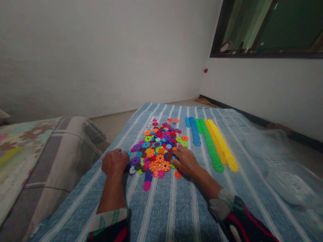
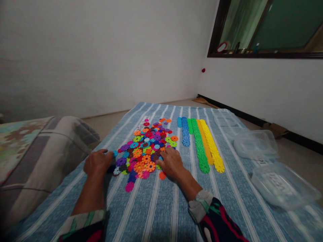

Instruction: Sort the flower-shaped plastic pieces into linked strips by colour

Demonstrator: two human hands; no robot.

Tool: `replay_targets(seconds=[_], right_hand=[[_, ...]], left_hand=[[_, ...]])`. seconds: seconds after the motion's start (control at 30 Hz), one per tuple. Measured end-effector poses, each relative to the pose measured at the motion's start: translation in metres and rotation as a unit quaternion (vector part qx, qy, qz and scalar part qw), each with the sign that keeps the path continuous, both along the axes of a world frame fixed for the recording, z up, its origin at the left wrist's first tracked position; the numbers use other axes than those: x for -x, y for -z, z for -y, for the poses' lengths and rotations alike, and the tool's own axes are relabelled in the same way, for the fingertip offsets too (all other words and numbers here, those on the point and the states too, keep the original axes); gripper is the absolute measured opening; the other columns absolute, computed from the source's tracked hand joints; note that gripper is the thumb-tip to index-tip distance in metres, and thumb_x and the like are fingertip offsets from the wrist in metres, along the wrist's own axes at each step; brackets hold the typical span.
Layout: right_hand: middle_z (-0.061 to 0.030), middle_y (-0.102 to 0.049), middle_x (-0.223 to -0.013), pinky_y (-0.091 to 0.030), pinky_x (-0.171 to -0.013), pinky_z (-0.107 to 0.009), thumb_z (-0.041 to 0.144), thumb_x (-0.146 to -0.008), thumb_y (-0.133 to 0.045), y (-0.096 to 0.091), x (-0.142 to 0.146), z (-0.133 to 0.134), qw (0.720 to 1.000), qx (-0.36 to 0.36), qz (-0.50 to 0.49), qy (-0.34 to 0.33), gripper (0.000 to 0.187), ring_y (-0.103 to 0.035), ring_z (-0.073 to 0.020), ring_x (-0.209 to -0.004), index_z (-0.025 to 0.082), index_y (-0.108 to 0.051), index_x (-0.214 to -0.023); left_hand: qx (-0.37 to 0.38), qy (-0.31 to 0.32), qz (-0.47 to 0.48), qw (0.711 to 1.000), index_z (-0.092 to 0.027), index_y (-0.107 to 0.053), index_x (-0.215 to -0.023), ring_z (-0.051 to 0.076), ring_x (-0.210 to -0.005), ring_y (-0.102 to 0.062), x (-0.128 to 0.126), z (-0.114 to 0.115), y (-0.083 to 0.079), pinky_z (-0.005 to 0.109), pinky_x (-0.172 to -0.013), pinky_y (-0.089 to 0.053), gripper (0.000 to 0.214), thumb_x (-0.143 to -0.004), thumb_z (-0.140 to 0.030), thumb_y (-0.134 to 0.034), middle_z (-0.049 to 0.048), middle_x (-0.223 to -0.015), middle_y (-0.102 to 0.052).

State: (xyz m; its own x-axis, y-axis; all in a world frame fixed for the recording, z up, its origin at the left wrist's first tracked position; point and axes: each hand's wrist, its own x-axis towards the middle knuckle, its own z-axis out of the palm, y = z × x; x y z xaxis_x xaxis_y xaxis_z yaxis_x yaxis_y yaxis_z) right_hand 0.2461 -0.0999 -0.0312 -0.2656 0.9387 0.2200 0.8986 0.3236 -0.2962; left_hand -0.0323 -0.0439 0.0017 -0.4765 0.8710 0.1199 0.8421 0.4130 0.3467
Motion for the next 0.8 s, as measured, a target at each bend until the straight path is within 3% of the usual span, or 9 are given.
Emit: replay_targets(seconds=[0.2,0.47,0.67,0.8], right_hand=[[-0.0083,-0.061,-0.111,-0.035,-0.095,-0.041,0.045,-0.094,-0.057,0.004,0.047,0.006,0.998,-0.04,0.0,-0.042,0.028,-0.051,-0.0242,-0.107,0.021,-0.064,-0.108],[-0.0105,-0.059,-0.123,-0.034,-0.101,-0.044,0.047,-0.095,-0.055,0.01,0.077,0.004,0.994,-0.057,0.0,-0.098,0.036,-0.047,-0.0269,-0.118,0.021,-0.059,-0.119],[-0.0076,-0.062,-0.12,-0.032,-0.101,-0.044,0.042,-0.097,-0.053,0.008,0.08,-0.007,0.99,-0.052,0.004,-0.131,0.027,-0.049,-0.0244,-0.115,0.021,-0.061,-0.111],[-0.0059,-0.065,-0.112,-0.034,-0.094,-0.041,0.041,-0.099,-0.051,0.005,0.064,-0.021,0.993,-0.039,0.011,-0.109,0.024,-0.052,-0.0227,-0.108,0.021,-0.064,-0.1]], left_hand=[[-0.007,0.042,-0.012,0.999,-0.01,-0.068,-0.122,0.038,-0.117,-0.058,-0.016,0.006,-0.003,0.049,-0.09,-0.05,0.048,-0.091,-0.037,-0.042,0.0219,-0.124,-0.063],[-0.04,0.279,-0.073,0.957,-0.016,-0.074,-0.104,0.026,-0.106,-0.062,-0.054,0.005,0.009,0.035,-0.094,-0.048,0.036,-0.089,-0.034,-0.047,0.0118,-0.107,-0.071],[-0.027,0.296,-0.052,0.953,-0.019,-0.074,-0.106,0.024,-0.105,-0.064,-0.045,0.003,0.014,0.034,-0.093,-0.048,0.033,-0.088,-0.031,-0.049,0.0083,-0.108,-0.073],[-0.018,0.305,-0.055,0.951,-0.02,-0.075,-0.099,0.024,-0.102,-0.064,-0.045,0.005,0.013,0.034,-0.092,-0.047,0.029,-0.088,-0.03,-0.05,0.0077,-0.106,-0.073]])
